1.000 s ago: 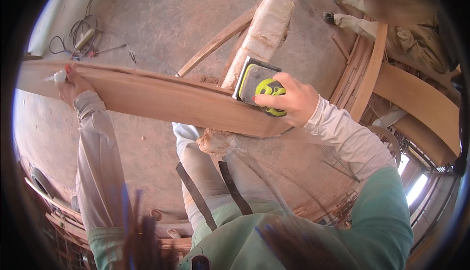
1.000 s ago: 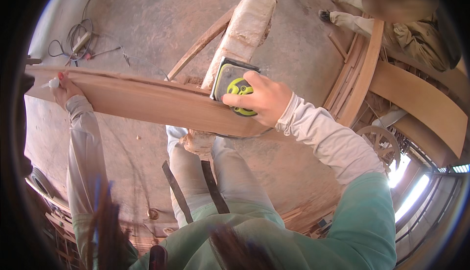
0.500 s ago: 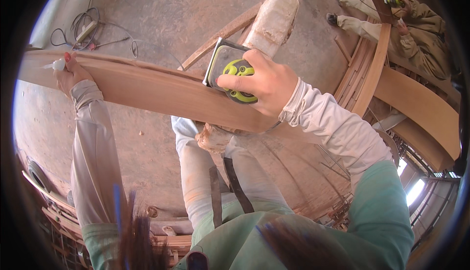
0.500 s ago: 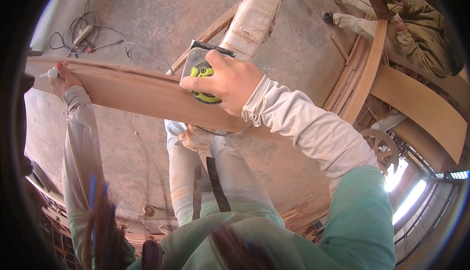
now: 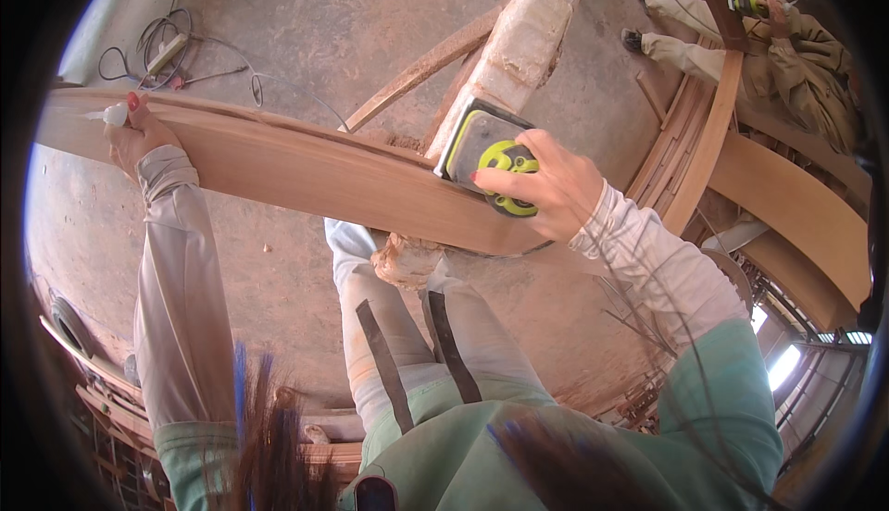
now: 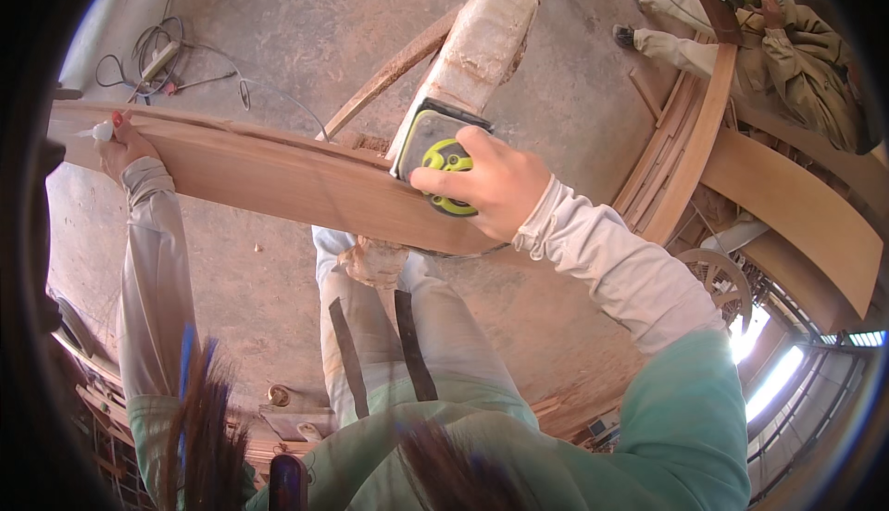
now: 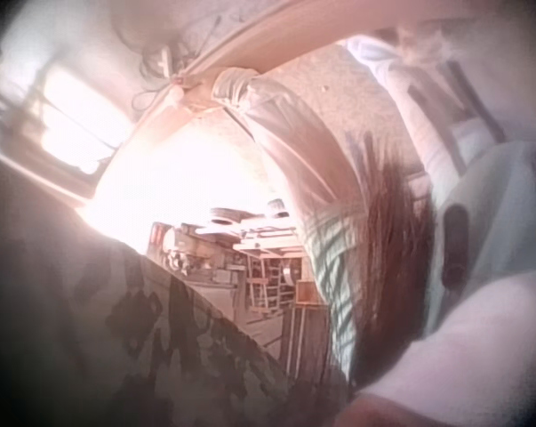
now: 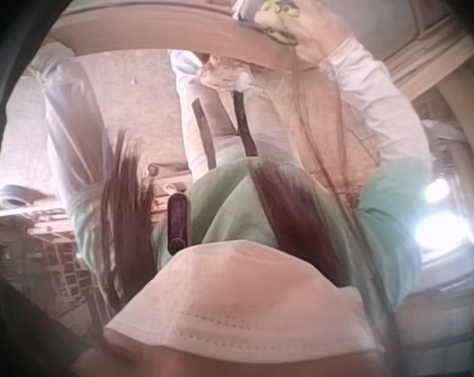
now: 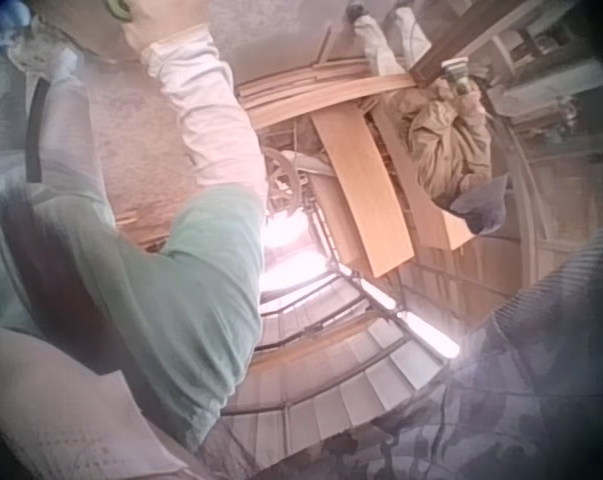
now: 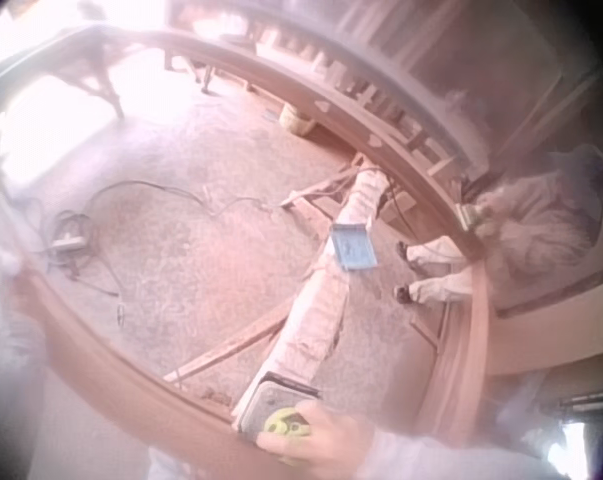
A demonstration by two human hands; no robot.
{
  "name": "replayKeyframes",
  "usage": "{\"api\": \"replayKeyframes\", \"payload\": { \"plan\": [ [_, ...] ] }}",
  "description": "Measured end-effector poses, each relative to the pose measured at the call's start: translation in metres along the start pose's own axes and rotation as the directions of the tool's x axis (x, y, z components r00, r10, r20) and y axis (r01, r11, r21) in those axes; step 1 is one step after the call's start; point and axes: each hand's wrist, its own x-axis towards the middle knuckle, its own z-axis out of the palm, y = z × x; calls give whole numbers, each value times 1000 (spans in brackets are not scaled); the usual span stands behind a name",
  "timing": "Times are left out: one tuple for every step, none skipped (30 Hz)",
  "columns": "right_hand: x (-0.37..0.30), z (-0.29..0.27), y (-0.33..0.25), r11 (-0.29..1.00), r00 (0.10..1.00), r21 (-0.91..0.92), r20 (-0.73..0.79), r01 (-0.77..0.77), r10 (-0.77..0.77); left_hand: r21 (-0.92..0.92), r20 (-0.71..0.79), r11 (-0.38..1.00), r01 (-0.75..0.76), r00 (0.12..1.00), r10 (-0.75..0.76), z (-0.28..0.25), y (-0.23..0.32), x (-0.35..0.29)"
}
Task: The person sands a long wooden plank using a handheld electric sander, moving it along the plank's length and edges. The person then uses a small tool to scrape or clean a groove in the wood.
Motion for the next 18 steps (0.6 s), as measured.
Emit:
{"api": "replayKeyframes", "payload": {
  "plan": [
    [5, -1, -3, 1000, 1000, 2, -2, 8, -8, 16, -7, 1000, 5, 1000, -5, 0, 0, 0],
    [11, -2, -6, 1000, 1000, 6, 3, 2, -2, 29, -14, 1000, 12, 1000, -11, 0, 4, -3],
    [17, -3, -9, 1000, 1000, 9, 9, -4, 4, 42, -21, 999, 18, 1000, -17, 1, 8, -6],
    [23, -3, -12, 1000, 1000, 12, 15, -10, 10, 27, -32, 999, 17, 999, -16, 3, 10, -8],
    [30, -1, -14, 1000, 999, 12, -23, 25, -25, 18, -49, 1000, 15, 999, -14, 1, 13, -10],
    [37, 0, -16, 999, 999, 13, -31, 33, -33, 9, -66, 1000, 12, 998, -12, -1, 15, -10],
    [44, 0, -19, 999, 998, 14, -38, 41, -40, 26, -62, 999, 28, 998, -26, -4, 17, -11],
    [51, 0, -23, 999, 998, 14, -45, 45, -44, 42, -55, 998, 43, 998, -41, -4, 20, -11],
    [58, -2, -27, 999, 998, 8, -33, 47, -46, 58, -48, 997, 58, 997, -55, -4, 20, -10],
    [66, -1, -30, 999, 998, 8, -33, 50, -49, 62, -51, 997, 43, 998, -40, -4, 18, -9],
    [73, 1, -32, 999, 998, 8, -34, 54, -54, 66, -55, 997, 27, 998, -24, -4, 15, -9],
    [80, 2, -35, 998, 998, 9, -36, 59, -59, 72, -60, 997, 11, 998, -7, -5, 13, -9],
    [87, 3, -38, 997, 997, 29, -46, 65, -64, 59, -60, 998, 9, 998, -5, -7, 12, -8],
    [91, 5, -39, 997, 996, 27, -55, 68, -67, 36, -54, 999, 6, 999, -4, -4, 13, -9],
    [95, 6, -40, 997, 996, 24, -64, 71, -69, 14, -48, 1000, 2, 999, -1, -2, 14, -9],
    [96, 7, -40, 997, 995, 22, -73, 74, -72, 15, -49, 1000, 9, 999, -8, 1, 15, -11],
    [95, 8, -40, 997, 995, 3, -63, 71, -71, 25, -56, 1000, 16, 998, -15, 1, 15, -11],
    [91, 8, -39, 998, 996, -17, -54, 67, -68, 33, -63, 999, 24, 998, -22, 0, 15, -12]
  ]
}}
